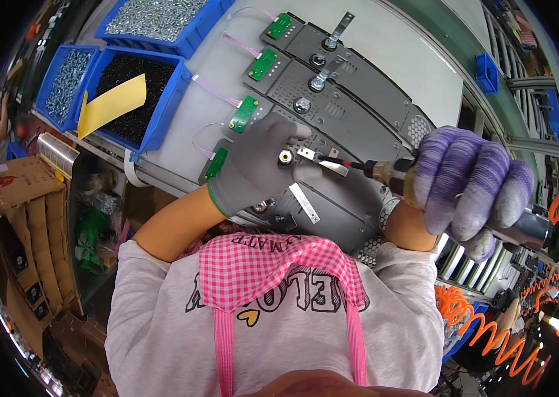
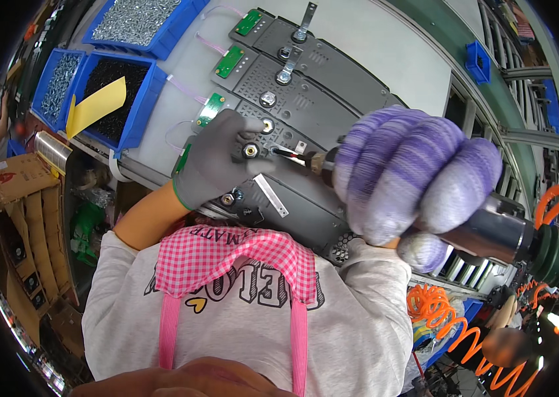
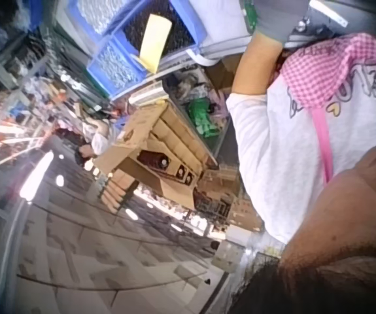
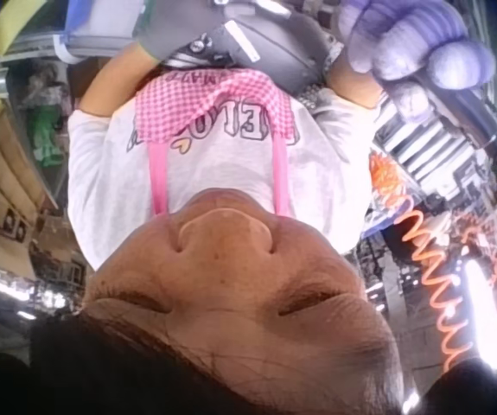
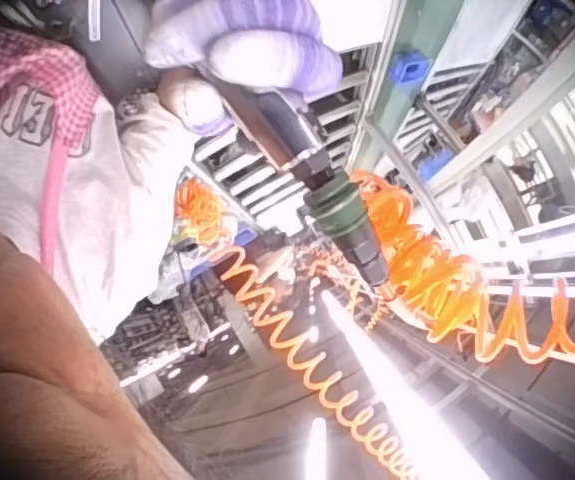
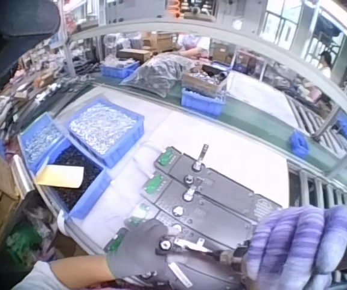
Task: The recorder is seen assembling solar panel components by using a pneumatic screwdriver to secure screws into the metal frame and panels.
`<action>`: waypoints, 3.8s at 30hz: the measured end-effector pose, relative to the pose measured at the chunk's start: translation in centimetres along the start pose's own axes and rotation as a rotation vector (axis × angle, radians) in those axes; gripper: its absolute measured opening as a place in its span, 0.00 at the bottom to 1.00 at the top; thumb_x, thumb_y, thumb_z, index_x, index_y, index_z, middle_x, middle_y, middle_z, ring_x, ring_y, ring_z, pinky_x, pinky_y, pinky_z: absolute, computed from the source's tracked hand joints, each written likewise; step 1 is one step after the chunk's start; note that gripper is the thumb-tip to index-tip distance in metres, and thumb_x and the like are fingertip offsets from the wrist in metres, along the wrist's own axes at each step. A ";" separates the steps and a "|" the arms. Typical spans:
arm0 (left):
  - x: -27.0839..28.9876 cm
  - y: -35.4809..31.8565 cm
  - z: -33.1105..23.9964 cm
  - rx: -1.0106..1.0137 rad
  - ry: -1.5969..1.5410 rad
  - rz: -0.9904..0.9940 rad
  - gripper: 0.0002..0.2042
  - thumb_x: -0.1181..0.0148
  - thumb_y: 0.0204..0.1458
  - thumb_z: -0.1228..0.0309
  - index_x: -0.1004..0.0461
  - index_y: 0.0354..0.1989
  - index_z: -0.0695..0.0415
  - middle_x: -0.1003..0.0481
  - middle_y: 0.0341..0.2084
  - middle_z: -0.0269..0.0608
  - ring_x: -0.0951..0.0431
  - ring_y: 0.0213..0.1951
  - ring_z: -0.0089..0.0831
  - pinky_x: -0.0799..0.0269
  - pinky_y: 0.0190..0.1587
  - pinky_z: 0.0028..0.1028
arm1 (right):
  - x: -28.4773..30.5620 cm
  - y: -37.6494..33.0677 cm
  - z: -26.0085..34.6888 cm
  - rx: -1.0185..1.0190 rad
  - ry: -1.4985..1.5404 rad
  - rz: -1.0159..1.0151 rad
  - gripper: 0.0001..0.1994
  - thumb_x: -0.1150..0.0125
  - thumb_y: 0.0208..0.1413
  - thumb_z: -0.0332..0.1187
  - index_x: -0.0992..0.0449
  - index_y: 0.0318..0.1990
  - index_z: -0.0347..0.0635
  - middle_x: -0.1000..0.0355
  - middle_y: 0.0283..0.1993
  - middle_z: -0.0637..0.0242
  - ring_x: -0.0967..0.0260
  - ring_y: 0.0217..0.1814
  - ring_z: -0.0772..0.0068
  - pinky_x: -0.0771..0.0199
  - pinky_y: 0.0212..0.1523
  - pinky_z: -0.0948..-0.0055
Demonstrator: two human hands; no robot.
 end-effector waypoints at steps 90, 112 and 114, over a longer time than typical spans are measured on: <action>-0.6 5.0 2.2 -0.130 0.326 0.097 0.07 0.37 0.50 0.64 0.19 0.32 0.53 0.23 0.31 0.39 0.21 0.35 0.41 0.25 0.37 0.38 | 2.0 -1.8 -9.8 -0.174 0.139 -0.356 0.18 0.33 0.52 0.25 0.30 0.50 0.33 0.24 0.38 0.51 0.27 0.29 0.71 0.25 0.28 0.75; -2.2 3.9 6.1 -0.204 -0.123 0.283 0.11 0.44 0.58 0.62 0.25 0.42 0.56 0.25 0.37 0.44 0.23 0.41 0.46 0.27 0.43 0.39 | 1.0 -1.4 -9.6 -0.221 -0.045 -0.217 0.19 0.24 0.47 0.34 0.28 0.41 0.36 0.26 0.31 0.56 0.28 0.27 0.67 0.25 0.20 0.77; -2.3 3.6 6.5 -0.224 0.008 0.280 0.10 0.45 0.59 0.63 0.25 0.42 0.56 0.25 0.37 0.44 0.23 0.42 0.46 0.27 0.42 0.39 | 1.1 -1.6 -9.7 -0.249 -0.012 -0.245 0.19 0.24 0.47 0.34 0.28 0.41 0.36 0.26 0.31 0.56 0.28 0.27 0.67 0.25 0.20 0.77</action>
Point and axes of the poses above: each hand's wrist, its own y-axis towards the middle knuckle, its own x-axis out of the back of the hand, z = x × y, the point moved 5 cm from there along y, towards the middle knuckle
